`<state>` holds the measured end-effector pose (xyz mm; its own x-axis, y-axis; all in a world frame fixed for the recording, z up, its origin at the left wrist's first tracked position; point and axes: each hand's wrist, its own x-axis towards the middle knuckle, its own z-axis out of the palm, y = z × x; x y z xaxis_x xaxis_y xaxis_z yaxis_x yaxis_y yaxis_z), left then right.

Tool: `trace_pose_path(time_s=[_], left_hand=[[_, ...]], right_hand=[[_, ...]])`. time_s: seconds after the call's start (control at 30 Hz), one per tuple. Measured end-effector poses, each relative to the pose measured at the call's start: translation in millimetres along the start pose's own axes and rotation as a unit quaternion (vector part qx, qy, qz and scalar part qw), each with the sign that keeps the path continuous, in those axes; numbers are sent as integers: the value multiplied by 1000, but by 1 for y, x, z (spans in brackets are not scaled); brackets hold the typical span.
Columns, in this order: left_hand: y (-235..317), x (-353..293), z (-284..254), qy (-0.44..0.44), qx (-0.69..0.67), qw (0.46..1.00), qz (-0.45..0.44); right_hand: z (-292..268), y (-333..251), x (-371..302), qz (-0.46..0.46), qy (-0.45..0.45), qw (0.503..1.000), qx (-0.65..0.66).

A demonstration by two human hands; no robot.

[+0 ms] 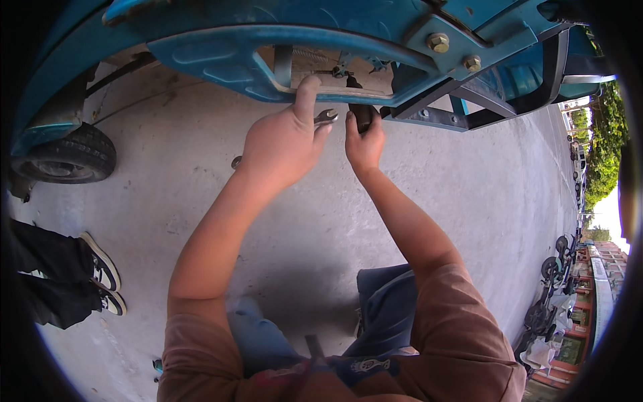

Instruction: The person uses a wrench and a power tool to loosen and remove bolts from the undercarriage of a teal three-wheeled vehicle. They work on a specific bracket area, alternating between tools to detach fasteners.

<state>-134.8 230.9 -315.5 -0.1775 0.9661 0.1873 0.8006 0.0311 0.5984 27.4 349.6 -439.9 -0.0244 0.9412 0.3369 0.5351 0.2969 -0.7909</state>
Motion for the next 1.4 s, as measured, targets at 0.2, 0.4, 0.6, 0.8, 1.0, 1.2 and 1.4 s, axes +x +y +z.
trace_pose_path(time_s=[0.2, 0.4, 0.6, 0.8, 1.0, 1.2, 1.4], left_hand=[[-2, -1, 1, 5, -1, 1000, 1], [0, 0, -1, -3, 16, 1000, -4], [1, 0, -1, -3, 11, 1000, -1], [-1, 0, 1, 2, 7, 1000, 1], [-1, -1, 0, 1, -4, 1000, -3], [-1, 0, 0, -6, -3, 1000, -5], [-1, -2, 0, -4, -5, 1000, -2]], right_hand=[[0, -2, 6, 25, -21, 999, 17], [0, 1, 4, 1, 8, 1000, 10], [2, 2, 5, 13, -3, 1000, 4], [-1, -2, 12, 25, -25, 999, 9], [-4, -8, 8, 39, -14, 999, 25], [-5, -7, 9, 11, 6, 1000, -10], [-3, -5, 7, 22, -8, 1000, -7]])
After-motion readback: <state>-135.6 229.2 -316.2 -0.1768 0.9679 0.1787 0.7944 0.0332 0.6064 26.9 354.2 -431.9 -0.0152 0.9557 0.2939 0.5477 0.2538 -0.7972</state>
